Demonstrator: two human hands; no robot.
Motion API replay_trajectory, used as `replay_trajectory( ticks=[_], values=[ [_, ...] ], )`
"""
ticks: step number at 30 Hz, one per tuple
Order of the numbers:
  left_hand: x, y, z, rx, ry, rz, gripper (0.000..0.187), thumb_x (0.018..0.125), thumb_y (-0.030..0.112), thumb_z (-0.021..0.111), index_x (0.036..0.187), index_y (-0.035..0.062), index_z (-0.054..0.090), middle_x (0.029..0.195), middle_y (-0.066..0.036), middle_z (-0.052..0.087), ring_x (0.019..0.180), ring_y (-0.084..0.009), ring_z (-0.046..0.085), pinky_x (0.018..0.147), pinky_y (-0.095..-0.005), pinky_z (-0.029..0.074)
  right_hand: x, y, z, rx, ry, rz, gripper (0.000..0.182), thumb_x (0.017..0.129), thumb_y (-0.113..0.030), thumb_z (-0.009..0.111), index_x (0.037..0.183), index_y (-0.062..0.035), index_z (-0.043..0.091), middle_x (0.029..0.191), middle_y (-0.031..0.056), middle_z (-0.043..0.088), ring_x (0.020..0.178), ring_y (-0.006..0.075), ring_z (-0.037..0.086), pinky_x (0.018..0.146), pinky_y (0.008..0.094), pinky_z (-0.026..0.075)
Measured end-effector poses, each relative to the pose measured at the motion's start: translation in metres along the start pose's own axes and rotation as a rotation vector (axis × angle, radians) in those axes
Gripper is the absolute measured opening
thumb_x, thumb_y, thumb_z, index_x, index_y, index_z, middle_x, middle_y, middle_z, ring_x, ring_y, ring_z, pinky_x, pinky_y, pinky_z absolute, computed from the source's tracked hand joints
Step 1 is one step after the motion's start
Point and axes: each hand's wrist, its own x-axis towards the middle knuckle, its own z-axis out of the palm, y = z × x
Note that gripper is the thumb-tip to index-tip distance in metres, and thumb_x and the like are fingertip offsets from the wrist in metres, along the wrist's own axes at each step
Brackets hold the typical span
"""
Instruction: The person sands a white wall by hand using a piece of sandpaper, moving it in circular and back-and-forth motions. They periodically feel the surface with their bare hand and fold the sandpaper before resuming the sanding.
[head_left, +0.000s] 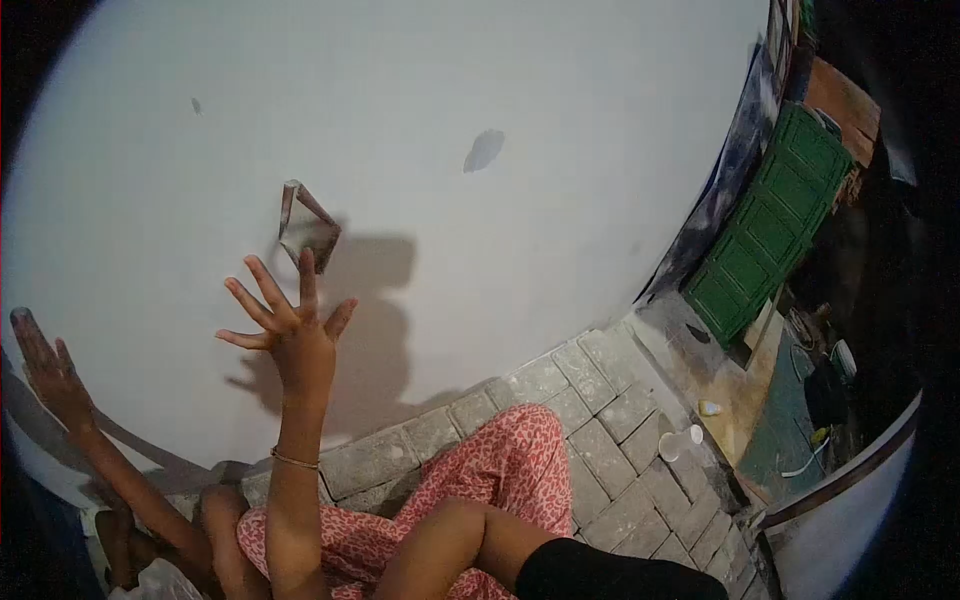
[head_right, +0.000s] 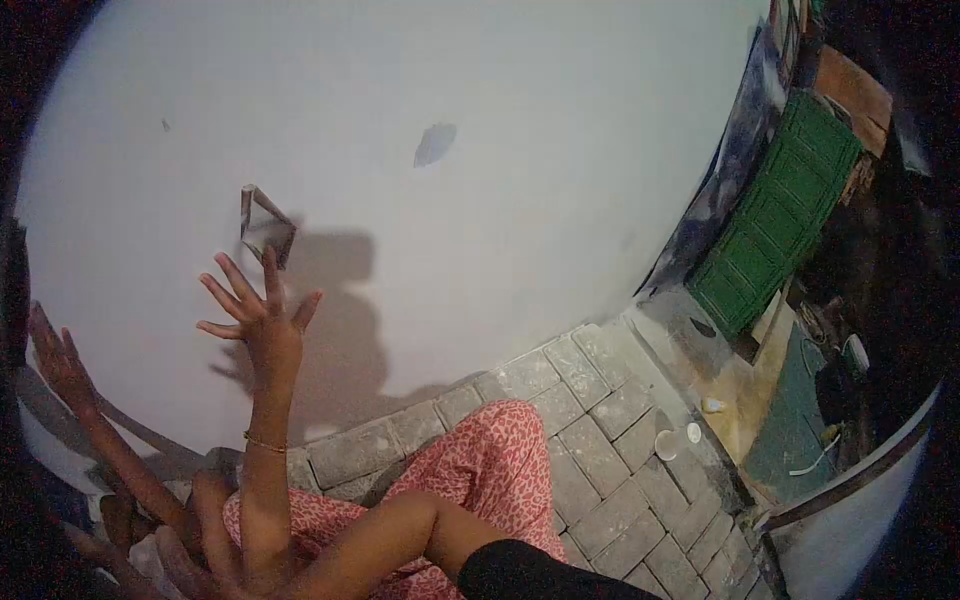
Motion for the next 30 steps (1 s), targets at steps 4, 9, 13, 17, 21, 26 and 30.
replay_trajectory(
  ticks=[4, 9, 13, 17, 21, 26, 30],
  values=[
    [-0.001, 0.002, 0.002, -0.020, 0.014, -0.022, 0.081, 0.084, 0.071, 0.041, 0.150, 0.0381, 0.009, 0.156, -0.022, -0.003, 0.141, -0.0462, -0.011, 0.091, -0.0711, -0.026, 0.000, 0.001, 0.002, -0.091, 0.028, -0.006, 0.067, 0.091, -0.035, 0.057, 0.144, -0.0200, 0.018, 0.148, 0.0141, 0.028, 0.121, 0.0322, 0.049, 0.097, 0.0492, 0.042],
    [0.000, 0.001, 0.001, 0.019, 0.015, -0.021, 0.081, 0.083, 0.073, 0.039, 0.150, 0.0383, 0.010, 0.156, -0.021, -0.002, 0.141, -0.0460, -0.010, 0.092, -0.0708, -0.026, 0.002, -0.005, 0.006, -0.159, 0.061, -0.020, 0.070, 0.091, -0.039, 0.056, 0.146, -0.0217, 0.015, 0.150, 0.0136, 0.027, 0.122, 0.0335, 0.049, 0.098, 0.0513, 0.042],
    [0.000, 0.003, 0.001, 0.031, 0.003, -0.027, 0.082, 0.082, 0.074, 0.038, 0.150, 0.0382, 0.009, 0.156, -0.021, -0.003, 0.141, -0.0460, -0.011, 0.092, -0.0710, -0.025, 0.005, -0.006, 0.009, -0.220, 0.090, -0.026, 0.073, 0.091, -0.042, 0.055, 0.147, -0.0231, 0.013, 0.151, 0.0131, 0.027, 0.122, 0.0344, 0.049, 0.098, 0.0530, 0.041],
    [-0.001, 0.002, 0.001, 0.003, 0.009, -0.027, 0.084, 0.082, 0.073, 0.041, 0.150, 0.0380, 0.008, 0.156, -0.021, -0.003, 0.141, -0.0459, -0.012, 0.091, -0.0720, -0.025, 0.009, -0.011, 0.012, -0.280, 0.131, -0.043, 0.075, 0.091, -0.045, 0.054, 0.149, -0.0245, 0.010, 0.152, 0.0127, 0.026, 0.123, 0.0354, 0.049, 0.099, 0.0547, 0.040],
    [-0.001, 0.002, 0.000, 0.002, -0.007, -0.029, 0.084, 0.082, 0.072, 0.042, 0.150, 0.0379, 0.008, 0.156, -0.021, -0.004, 0.141, -0.0457, -0.013, 0.091, -0.0717, -0.025, 0.013, -0.014, 0.015, -0.341, 0.178, -0.046, 0.078, 0.092, -0.048, 0.053, 0.151, -0.0259, 0.007, 0.153, 0.0123, 0.025, 0.123, 0.0364, 0.049, 0.099, 0.0564, 0.039],
    [0.000, 0.001, 0.003, 0.006, 0.004, -0.023, 0.086, 0.081, 0.072, 0.044, 0.151, 0.0373, 0.008, 0.156, -0.021, -0.004, 0.141, -0.0454, -0.012, 0.091, -0.0715, -0.026, -0.021, -0.023, 0.025, -0.311, 0.097, 0.007, 0.074, 0.092, -0.049, 0.052, 0.149, -0.0384, 0.006, 0.151, 0.0128, 0.030, 0.124, 0.0347, 0.050, 0.098, 0.0567, 0.042],
    [0.000, 0.002, 0.000, -0.004, -0.013, -0.032, 0.086, 0.080, 0.072, 0.045, 0.151, 0.0373, 0.009, 0.156, -0.021, -0.004, 0.141, -0.0454, -0.012, 0.090, -0.0716, -0.026, -0.014, -0.017, 0.018, -0.419, 0.005, -0.029, 0.070, 0.093, -0.050, 0.048, 0.148, -0.0419, 0.006, 0.151, 0.0139, 0.029, 0.125, 0.0333, 0.048, 0.100, 0.0582, 0.040]
  ],
)
